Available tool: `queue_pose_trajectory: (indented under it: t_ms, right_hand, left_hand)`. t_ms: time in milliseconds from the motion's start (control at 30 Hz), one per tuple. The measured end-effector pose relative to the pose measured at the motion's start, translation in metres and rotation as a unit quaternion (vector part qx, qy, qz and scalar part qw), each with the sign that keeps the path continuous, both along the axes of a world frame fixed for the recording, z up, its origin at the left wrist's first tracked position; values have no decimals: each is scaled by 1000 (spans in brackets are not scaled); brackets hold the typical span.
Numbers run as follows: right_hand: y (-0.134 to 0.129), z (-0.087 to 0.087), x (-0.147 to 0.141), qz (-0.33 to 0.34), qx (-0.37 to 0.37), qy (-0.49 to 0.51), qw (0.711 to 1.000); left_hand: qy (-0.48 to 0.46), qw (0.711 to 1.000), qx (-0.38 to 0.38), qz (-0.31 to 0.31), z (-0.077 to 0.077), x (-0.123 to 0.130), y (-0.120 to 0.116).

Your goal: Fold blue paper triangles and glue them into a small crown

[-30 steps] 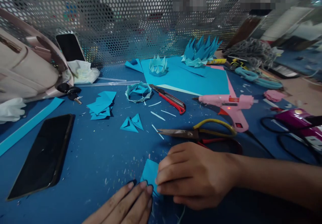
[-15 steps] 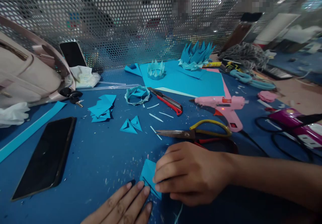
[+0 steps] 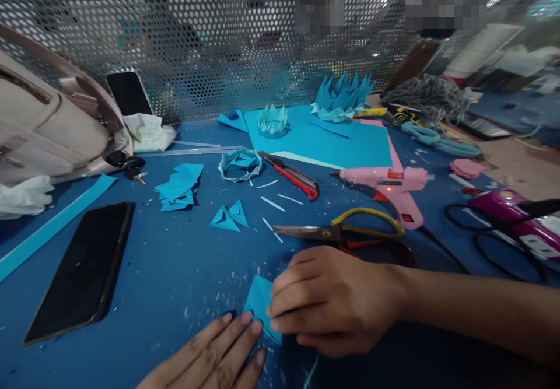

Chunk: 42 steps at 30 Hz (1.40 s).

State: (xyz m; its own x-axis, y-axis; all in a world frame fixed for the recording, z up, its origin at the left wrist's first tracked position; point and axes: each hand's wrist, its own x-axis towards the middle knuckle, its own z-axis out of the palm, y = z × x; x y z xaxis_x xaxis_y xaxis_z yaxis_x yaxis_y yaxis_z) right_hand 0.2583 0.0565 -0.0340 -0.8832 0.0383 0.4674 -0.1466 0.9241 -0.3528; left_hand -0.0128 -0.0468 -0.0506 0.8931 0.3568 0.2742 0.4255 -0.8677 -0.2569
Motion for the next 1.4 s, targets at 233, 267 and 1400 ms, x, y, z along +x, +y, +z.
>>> queue_pose_trajectory:
  t_ms: [233,267,1400]
  right_hand:
    - [1,0,0,0,15,-13,1000]
    - [1,0,0,0,21,-12,1000]
    - [-1,-1,1,-5,60,19,998]
  left_hand:
    - [-21,1000,-15,-7,15,4,8]
    - [-16,1000,-22,-9,17,5,8]
    - [7,1000,-1,15,16,18,-1]
